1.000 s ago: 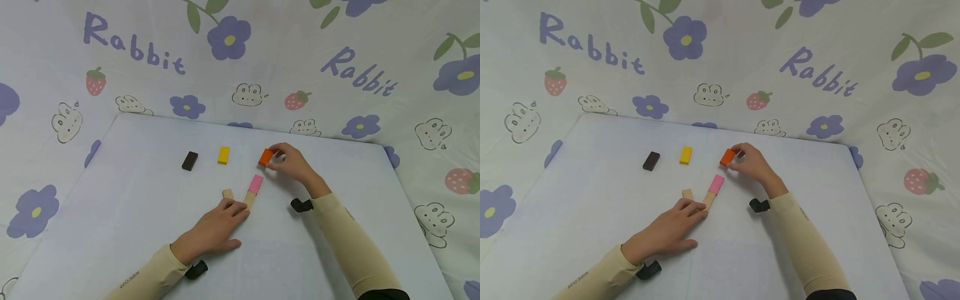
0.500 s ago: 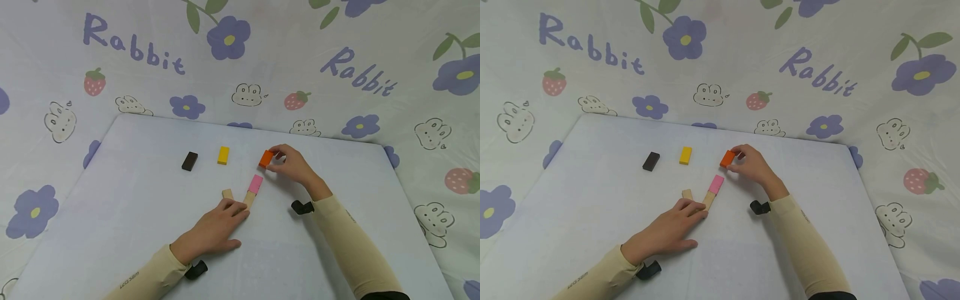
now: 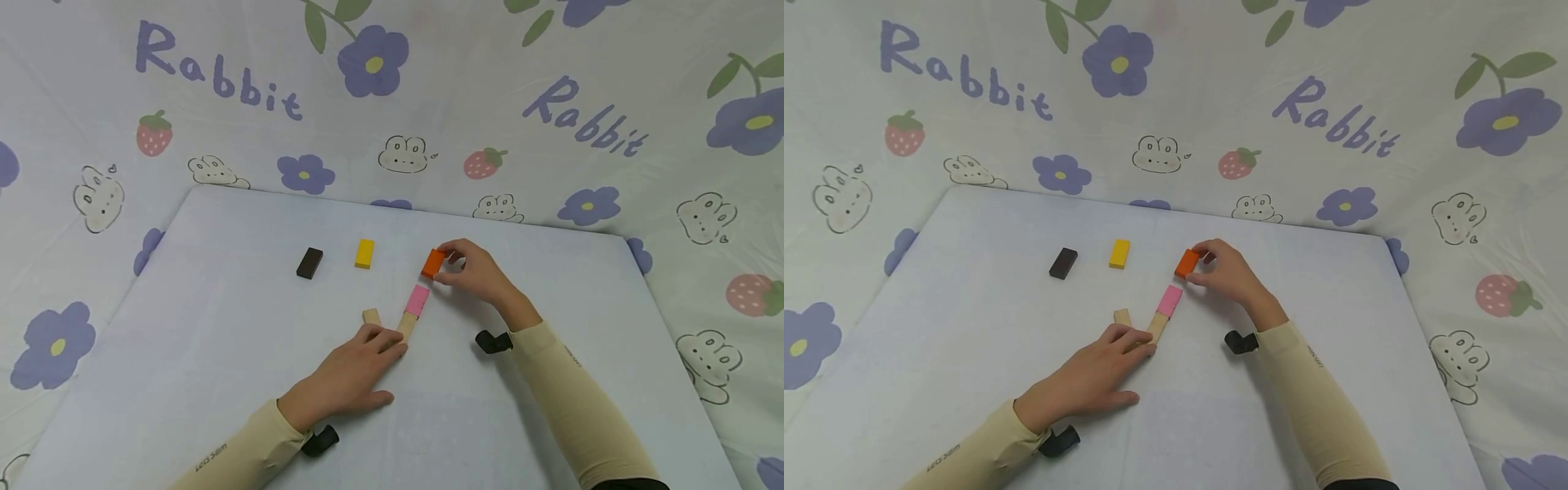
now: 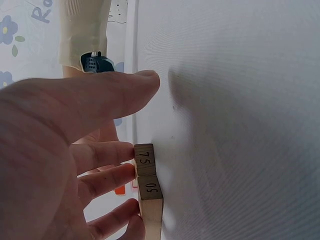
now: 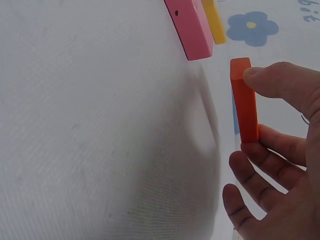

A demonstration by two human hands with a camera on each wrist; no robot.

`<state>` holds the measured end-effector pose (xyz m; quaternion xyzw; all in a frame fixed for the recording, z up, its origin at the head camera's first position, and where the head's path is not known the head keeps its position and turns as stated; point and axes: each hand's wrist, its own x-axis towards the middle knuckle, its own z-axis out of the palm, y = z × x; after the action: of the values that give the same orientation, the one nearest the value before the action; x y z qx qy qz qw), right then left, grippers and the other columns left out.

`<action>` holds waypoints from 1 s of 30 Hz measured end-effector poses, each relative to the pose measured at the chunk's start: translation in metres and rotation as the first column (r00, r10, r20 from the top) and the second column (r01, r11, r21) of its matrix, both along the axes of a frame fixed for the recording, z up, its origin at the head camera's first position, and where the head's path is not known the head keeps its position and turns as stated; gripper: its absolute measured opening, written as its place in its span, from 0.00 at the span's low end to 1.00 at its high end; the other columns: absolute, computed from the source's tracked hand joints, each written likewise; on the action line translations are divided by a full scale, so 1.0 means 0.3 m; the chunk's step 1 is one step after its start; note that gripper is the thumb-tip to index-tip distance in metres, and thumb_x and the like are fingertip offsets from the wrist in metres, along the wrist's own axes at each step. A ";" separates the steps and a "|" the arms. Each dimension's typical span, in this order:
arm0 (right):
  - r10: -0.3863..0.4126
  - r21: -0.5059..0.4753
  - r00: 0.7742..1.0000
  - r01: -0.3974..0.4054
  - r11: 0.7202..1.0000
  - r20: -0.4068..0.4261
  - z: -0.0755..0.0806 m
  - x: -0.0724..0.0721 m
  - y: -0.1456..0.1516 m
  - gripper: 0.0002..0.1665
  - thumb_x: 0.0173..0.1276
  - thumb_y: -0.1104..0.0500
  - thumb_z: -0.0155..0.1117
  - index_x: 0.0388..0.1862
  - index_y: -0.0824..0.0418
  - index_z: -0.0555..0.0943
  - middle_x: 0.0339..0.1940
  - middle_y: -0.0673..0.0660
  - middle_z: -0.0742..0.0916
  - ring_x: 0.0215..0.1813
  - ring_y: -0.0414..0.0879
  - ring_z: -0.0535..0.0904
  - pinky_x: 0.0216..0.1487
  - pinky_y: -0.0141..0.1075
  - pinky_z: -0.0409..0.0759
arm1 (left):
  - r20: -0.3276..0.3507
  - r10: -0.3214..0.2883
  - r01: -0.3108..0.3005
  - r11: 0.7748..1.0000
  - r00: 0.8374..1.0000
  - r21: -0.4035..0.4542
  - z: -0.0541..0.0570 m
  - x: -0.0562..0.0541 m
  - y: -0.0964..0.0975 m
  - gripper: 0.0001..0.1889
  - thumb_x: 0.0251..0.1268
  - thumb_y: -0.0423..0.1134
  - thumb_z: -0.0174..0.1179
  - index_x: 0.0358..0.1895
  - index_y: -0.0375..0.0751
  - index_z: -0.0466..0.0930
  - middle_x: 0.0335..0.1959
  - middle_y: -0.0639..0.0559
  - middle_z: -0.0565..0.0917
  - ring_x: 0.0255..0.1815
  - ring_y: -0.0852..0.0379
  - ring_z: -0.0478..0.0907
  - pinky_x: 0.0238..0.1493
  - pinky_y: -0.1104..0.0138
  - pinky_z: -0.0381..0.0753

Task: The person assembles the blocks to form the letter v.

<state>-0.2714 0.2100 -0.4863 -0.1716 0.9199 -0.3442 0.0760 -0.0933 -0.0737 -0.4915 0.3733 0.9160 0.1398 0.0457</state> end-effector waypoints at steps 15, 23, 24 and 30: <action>0.012 0.006 1.000 -0.012 1.000 0.015 -0.001 0.018 -0.010 0.34 0.69 0.54 0.80 0.70 0.63 0.81 0.61 0.60 0.84 0.60 0.57 0.78 0.64 0.52 0.79 | -0.002 0.006 -0.006 1.000 1.000 -0.013 -0.004 -0.002 0.000 0.37 0.68 0.53 0.76 0.76 0.43 0.77 0.75 0.47 0.74 0.72 0.46 0.66 0.66 0.61 0.79; 0.010 0.008 1.000 -0.011 1.000 0.015 -0.010 0.025 -0.015 0.33 0.68 0.55 0.81 0.69 0.62 0.81 0.60 0.59 0.84 0.59 0.56 0.78 0.64 0.51 0.79 | 0.007 0.002 -0.002 1.000 1.000 -0.003 -0.002 -0.003 0.000 0.37 0.69 0.53 0.76 0.76 0.42 0.77 0.75 0.47 0.74 0.72 0.47 0.65 0.67 0.61 0.78; 0.010 0.010 1.000 -0.010 1.000 0.016 -0.011 0.026 -0.015 0.33 0.68 0.55 0.81 0.69 0.62 0.81 0.60 0.59 0.84 0.59 0.56 0.78 0.64 0.51 0.79 | 0.008 0.001 -0.001 1.000 1.000 -0.003 -0.003 -0.004 0.000 0.37 0.69 0.53 0.76 0.76 0.42 0.77 0.76 0.47 0.73 0.72 0.47 0.65 0.67 0.61 0.78; 0.009 0.024 1.000 -0.010 1.000 0.019 -0.013 0.032 -0.019 0.33 0.68 0.54 0.81 0.69 0.62 0.81 0.60 0.59 0.85 0.59 0.56 0.78 0.64 0.51 0.79 | 0.008 -0.003 0.003 1.000 1.000 -0.012 -0.002 -0.005 0.002 0.37 0.69 0.53 0.76 0.76 0.42 0.77 0.76 0.47 0.74 0.72 0.47 0.65 0.68 0.61 0.78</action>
<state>-0.2618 0.2043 -0.4901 -0.1718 0.9225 -0.3342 0.0886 -0.0950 -0.0732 -0.4922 0.3740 0.9160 0.1356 0.0518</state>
